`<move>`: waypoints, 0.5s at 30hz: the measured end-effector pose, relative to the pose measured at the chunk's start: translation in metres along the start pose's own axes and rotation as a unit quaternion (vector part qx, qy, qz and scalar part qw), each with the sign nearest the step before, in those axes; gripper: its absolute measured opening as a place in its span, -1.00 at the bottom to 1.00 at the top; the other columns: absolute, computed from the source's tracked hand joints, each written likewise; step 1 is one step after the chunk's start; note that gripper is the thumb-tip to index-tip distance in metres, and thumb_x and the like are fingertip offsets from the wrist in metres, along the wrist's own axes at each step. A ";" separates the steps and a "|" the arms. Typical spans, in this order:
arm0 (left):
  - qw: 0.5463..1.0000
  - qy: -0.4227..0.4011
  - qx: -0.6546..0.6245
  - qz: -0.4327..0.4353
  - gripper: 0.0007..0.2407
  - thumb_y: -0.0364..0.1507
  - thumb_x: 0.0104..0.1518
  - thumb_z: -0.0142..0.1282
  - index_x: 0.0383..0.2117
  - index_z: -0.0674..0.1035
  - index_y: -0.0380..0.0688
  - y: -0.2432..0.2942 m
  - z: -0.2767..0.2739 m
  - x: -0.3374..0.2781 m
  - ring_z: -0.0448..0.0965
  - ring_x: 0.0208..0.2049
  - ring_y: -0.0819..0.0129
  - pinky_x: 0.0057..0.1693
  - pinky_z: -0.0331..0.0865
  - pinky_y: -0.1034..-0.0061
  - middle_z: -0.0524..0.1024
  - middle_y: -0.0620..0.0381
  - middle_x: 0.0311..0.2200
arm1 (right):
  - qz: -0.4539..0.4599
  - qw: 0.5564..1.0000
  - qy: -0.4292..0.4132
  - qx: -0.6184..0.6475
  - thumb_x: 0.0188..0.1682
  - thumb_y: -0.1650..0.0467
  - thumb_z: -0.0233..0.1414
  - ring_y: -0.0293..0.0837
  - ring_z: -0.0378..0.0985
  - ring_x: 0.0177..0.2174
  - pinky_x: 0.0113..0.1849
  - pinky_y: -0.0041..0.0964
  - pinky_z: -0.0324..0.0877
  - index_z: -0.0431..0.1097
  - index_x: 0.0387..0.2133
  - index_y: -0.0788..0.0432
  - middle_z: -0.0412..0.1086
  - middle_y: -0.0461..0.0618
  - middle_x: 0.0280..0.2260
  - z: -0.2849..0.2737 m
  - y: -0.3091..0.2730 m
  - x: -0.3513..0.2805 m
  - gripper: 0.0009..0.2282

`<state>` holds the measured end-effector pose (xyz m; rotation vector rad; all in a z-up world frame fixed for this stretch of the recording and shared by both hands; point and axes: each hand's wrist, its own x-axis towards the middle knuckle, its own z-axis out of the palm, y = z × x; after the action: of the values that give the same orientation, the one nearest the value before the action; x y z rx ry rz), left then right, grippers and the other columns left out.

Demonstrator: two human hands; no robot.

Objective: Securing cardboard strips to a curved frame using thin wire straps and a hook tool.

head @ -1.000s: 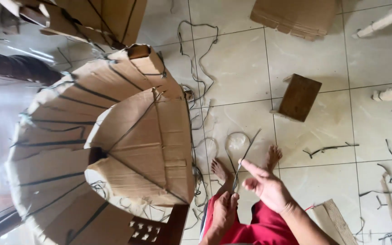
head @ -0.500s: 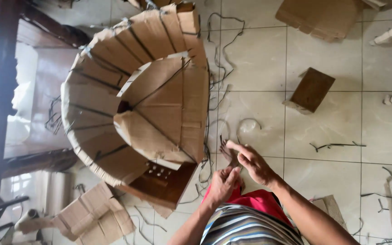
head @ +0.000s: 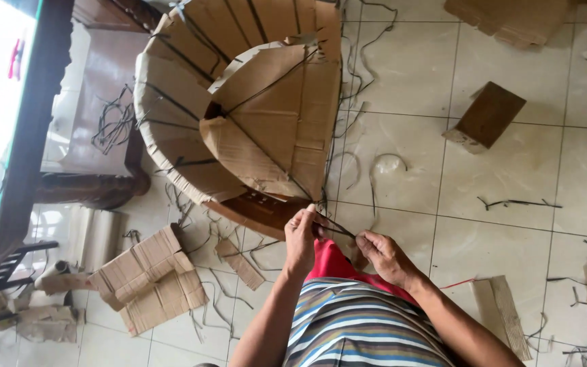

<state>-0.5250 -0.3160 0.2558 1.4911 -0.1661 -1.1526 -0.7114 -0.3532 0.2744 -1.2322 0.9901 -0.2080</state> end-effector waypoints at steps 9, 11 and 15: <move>0.985 0.031 -0.170 -0.002 -0.78 -0.32 0.30 0.10 -0.42 0.60 -0.20 0.044 -0.092 0.004 0.57 -0.53 0.37 -0.40 0.31 0.67 0.51 0.06 -0.56 | -0.060 0.995 -0.049 -0.065 0.17 0.27 -0.08 -0.21 0.30 -0.60 -0.45 -0.35 0.36 0.46 -0.49 0.13 0.24 -0.11 -0.71 0.098 0.017 0.012 -0.70; 0.962 -0.036 -0.266 -0.052 -0.81 -0.34 0.30 0.05 -0.39 0.62 -0.14 0.054 -0.126 0.009 0.75 -0.30 0.11 -0.12 0.59 0.35 0.70 -0.10 -0.27 | -0.046 0.997 -0.042 -0.040 0.17 0.30 -0.06 -0.22 0.34 -0.61 -0.41 -0.35 0.42 0.51 -0.48 0.10 0.28 -0.11 -0.72 0.134 -0.021 0.012 -0.72; 0.958 -0.050 -0.279 -0.051 -0.87 -0.38 0.30 0.07 -0.38 0.60 -0.10 0.065 -0.200 0.028 0.74 -0.21 0.11 -0.04 0.59 0.26 0.68 -0.08 -0.16 | -0.041 0.996 -0.078 -0.007 0.16 0.36 -0.06 -0.22 0.39 -0.62 -0.38 -0.34 0.44 0.46 -0.50 0.12 0.30 -0.09 -0.74 0.209 0.000 0.037 -0.75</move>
<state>-0.3362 -0.2188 0.2594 0.9500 0.1617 -1.2303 -0.5382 -0.2317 0.2544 -1.2830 0.8081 -0.1650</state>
